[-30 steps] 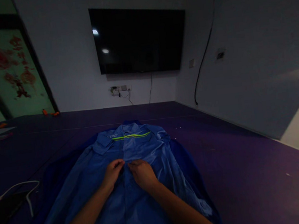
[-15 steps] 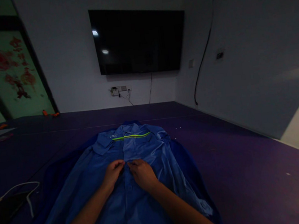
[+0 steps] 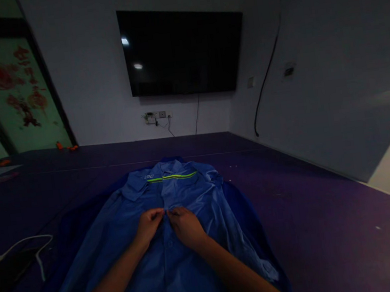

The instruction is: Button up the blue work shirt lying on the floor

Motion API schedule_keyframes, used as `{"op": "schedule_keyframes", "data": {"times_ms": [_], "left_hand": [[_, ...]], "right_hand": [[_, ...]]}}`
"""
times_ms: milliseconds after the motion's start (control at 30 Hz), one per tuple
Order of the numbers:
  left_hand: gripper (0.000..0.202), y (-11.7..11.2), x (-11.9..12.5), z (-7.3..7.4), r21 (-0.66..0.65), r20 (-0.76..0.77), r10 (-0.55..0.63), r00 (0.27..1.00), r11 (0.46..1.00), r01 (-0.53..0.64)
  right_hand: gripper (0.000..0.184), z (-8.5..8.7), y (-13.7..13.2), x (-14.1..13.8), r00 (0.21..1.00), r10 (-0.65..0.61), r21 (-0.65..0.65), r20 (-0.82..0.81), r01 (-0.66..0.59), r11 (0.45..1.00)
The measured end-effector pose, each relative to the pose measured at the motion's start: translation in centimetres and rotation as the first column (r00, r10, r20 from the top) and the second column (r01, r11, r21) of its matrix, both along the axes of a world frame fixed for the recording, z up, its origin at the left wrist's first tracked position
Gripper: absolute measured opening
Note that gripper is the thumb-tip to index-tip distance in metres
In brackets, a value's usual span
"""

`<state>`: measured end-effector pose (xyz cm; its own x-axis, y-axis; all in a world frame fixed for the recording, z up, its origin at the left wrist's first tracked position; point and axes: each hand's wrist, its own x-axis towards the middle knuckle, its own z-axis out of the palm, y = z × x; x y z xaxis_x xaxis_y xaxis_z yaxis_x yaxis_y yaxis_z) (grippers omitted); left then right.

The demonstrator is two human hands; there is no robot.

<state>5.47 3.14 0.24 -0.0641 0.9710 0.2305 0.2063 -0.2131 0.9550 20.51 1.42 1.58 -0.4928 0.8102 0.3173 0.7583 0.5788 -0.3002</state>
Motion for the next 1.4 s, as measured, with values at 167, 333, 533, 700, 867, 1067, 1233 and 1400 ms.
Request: {"op": "schedule_keyframes", "data": {"times_ms": [167, 333, 533, 700, 867, 1067, 1233, 1400], "left_hand": [[0.027, -0.1, 0.0, -0.1, -0.012, 0.023, -0.003, 1.0, 1.0, 0.003], [0.029, -0.3, 0.0, 0.1, -0.011, 0.029, -0.004, 1.0, 1.0, 0.004], [0.026, -0.4, 0.1, 0.3, 0.021, -0.081, -0.055, 0.995, 0.998, 0.057], [0.027, -0.7, 0.1, 0.3, 0.009, -0.136, -0.054, 0.989, 0.998, 0.055], [0.032, -1.1, -0.1, 0.7, 0.003, -0.124, -0.119, 0.985, 0.993, 0.12], [0.038, -1.0, 0.0, 0.6, 0.011, -0.098, -0.054, 0.994, 0.998, 0.055], [0.04, 0.0, -0.1, -0.2, 0.01, -0.129, 0.125, 0.984, 0.992, -0.125], [0.017, 0.4, -0.3, -0.4, 0.003, -0.186, 0.053, 0.981, 0.999, -0.054]], "right_hand": [[0.036, -0.2, 0.0, -0.1, 1.0, 0.016, 0.029, 0.008, -0.017, 0.999], [0.033, -0.2, 0.1, -0.1, 0.999, 0.033, 0.045, -0.024, -0.032, 0.998], [0.032, -0.5, 0.3, -0.2, 0.998, 0.041, 0.025, -0.048, -0.04, 0.999], [0.031, -0.6, 0.3, -0.2, 0.999, 0.037, 0.012, -0.014, -0.036, 0.999], [0.031, -0.6, 0.2, -0.3, 0.995, 0.056, 0.013, -0.086, -0.055, 0.998], [0.029, -0.4, 0.2, -0.1, 0.988, 0.023, -0.044, -0.151, -0.03, 0.999], [0.03, -0.3, 0.1, 0.0, 0.991, -0.065, -0.046, -0.119, 0.06, 0.997], [0.035, 0.0, -0.1, -0.1, 0.994, -0.03, -0.021, -0.107, 0.027, 0.999]]}}
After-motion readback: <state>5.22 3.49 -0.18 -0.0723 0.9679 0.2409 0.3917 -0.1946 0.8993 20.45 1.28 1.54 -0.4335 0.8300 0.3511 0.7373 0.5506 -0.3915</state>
